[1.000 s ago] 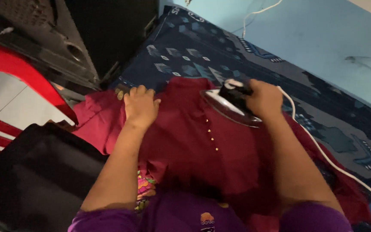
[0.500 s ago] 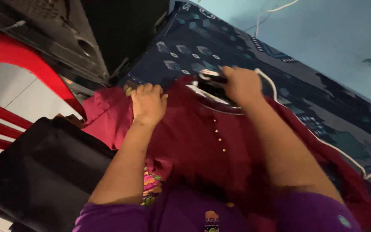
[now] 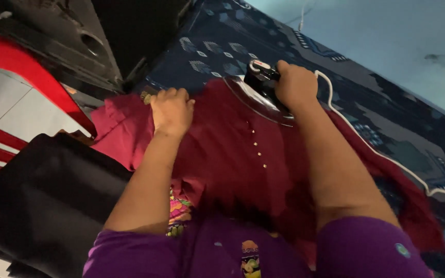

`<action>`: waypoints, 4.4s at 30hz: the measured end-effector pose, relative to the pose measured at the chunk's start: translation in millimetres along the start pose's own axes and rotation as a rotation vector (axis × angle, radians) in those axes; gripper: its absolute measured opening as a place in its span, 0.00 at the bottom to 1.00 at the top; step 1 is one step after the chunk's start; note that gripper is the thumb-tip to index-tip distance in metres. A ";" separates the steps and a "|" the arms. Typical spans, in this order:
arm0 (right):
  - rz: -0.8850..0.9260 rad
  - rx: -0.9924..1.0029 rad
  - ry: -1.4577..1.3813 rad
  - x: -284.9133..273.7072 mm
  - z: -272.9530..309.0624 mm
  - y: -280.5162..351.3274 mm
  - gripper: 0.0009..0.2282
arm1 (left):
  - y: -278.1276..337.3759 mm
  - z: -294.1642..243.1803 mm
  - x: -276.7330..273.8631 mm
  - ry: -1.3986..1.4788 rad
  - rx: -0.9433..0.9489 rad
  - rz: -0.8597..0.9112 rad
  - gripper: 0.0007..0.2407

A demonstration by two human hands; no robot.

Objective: The person irons a maroon long-sleeved shirt laid out on a patterned ironing board. They first spray the shirt with water from a spray bottle, then use an electric iron to smooth the fabric, focusing on the sleeves and the main body of the shirt.

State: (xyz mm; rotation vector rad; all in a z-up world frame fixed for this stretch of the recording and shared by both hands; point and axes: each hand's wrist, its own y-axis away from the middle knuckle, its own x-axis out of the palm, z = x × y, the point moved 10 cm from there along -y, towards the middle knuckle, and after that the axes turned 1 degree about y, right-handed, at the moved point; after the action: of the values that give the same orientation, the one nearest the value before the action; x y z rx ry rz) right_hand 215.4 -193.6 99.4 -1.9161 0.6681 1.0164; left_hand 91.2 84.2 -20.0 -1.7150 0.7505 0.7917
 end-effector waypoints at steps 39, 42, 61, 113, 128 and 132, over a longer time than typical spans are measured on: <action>0.496 0.178 0.073 -39.4 -106.7 206.7 0.13 | -15.2 -161.5 15.0 0.395 0.270 0.264 0.13; 0.265 0.146 0.139 -50.9 -99.4 199.2 0.10 | -16.0 -164.5 21.7 0.455 0.293 0.318 0.13; 0.199 -0.023 0.002 -25.4 -100.9 187.6 0.14 | -14.5 -163.7 1.5 0.417 0.192 0.518 0.21; 0.502 0.358 0.028 -112.9 -152.4 341.1 0.11 | 25.5 -331.1 65.0 0.170 0.412 0.848 0.32; -0.676 1.122 0.162 -247.6 -346.8 632.8 0.13 | -33.8 -267.7 105.4 0.221 0.166 0.298 0.11; -1.095 1.151 -0.053 -245.4 -369.2 643.4 0.08 | -32.3 -253.5 68.0 0.505 0.227 0.148 0.08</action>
State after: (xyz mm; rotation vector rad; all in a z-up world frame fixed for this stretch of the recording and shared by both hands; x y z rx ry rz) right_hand -251.3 -818.4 146.5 -0.9098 0.0215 -0.0890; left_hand 193.3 -158.9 0.3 -1.6786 1.2708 0.3465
